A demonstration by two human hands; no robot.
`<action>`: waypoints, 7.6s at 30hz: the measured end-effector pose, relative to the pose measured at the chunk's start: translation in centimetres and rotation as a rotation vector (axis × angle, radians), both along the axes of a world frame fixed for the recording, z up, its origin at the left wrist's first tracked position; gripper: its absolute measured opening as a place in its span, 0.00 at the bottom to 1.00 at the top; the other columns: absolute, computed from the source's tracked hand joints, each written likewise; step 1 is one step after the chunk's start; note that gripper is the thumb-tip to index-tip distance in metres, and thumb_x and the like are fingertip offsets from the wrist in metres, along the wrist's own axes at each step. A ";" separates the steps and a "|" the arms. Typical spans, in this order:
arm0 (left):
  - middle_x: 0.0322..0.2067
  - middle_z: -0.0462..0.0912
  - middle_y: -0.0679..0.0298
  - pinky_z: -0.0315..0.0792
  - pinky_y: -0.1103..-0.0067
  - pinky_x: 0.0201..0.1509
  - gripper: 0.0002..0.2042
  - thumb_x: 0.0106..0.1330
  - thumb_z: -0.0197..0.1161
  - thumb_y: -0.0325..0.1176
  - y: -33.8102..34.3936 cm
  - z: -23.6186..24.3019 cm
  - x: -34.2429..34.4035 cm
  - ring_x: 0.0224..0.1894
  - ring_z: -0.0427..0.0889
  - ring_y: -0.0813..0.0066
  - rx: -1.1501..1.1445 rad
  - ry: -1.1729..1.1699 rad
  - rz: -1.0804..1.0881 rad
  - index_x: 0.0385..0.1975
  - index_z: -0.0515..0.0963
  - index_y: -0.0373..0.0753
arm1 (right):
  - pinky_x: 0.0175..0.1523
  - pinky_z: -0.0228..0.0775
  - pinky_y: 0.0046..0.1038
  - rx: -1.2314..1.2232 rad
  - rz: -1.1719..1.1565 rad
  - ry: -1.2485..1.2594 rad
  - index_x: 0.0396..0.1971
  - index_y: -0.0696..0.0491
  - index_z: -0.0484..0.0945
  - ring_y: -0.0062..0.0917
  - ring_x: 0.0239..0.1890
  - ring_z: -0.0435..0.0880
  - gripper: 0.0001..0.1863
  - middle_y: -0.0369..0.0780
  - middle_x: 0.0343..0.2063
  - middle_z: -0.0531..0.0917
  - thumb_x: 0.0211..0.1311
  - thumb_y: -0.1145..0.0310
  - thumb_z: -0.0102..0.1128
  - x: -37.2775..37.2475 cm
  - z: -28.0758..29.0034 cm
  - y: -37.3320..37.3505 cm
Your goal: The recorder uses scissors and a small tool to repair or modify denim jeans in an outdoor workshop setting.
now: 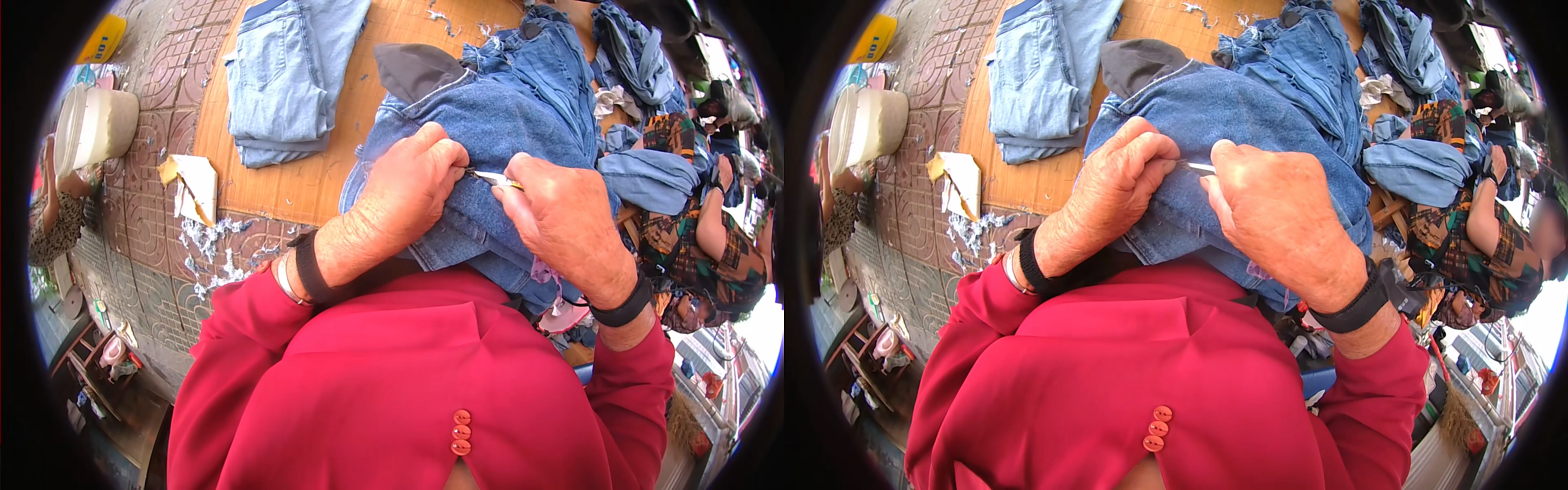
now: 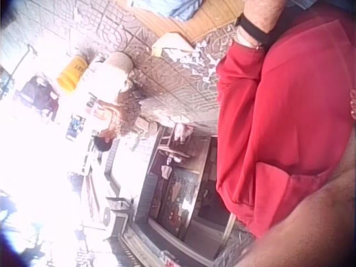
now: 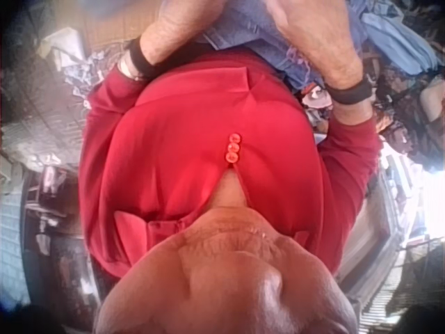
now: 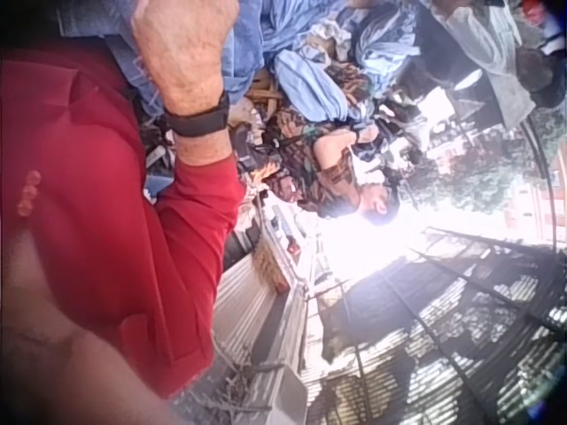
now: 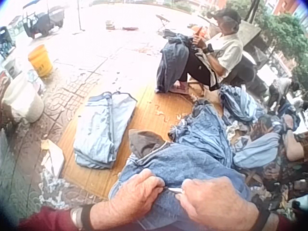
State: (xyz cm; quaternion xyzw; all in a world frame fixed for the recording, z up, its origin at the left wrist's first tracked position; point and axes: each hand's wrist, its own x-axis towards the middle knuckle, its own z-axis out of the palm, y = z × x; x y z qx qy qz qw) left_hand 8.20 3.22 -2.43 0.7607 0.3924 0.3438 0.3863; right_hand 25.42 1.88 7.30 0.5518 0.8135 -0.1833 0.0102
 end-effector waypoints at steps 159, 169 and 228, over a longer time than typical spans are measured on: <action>0.34 0.82 0.56 0.78 0.72 0.45 0.09 0.60 0.58 0.26 -4.1 6.8 4.1 0.35 0.83 0.66 -1.774 -0.672 -0.220 0.37 0.76 0.29 | 0.28 0.68 0.21 0.431 -0.522 0.763 0.36 0.56 0.74 0.23 0.22 0.79 0.08 0.40 0.22 0.79 0.56 0.76 0.58 3.3 0.4 -12.8; 0.39 0.80 0.54 0.75 0.71 0.50 0.11 0.61 0.57 0.27 -4.9 6.7 3.3 0.41 0.81 0.65 -1.715 -0.871 -0.123 0.42 0.74 0.29 | 0.30 0.67 0.16 0.300 -0.632 0.939 0.41 0.58 0.68 0.13 0.26 0.75 0.19 0.38 0.25 0.80 0.58 0.62 0.61 3.9 0.4 -14.6; 0.38 0.80 0.53 0.76 0.69 0.48 0.13 0.57 0.60 0.25 -5.8 7.4 3.1 0.39 0.82 0.64 -1.620 -0.837 -0.109 0.42 0.73 0.29 | 0.24 0.68 0.26 0.474 -0.500 0.471 0.29 0.56 0.73 0.31 0.19 0.79 0.10 0.41 0.19 0.78 0.48 0.72 0.66 2.4 2.1 -15.0</action>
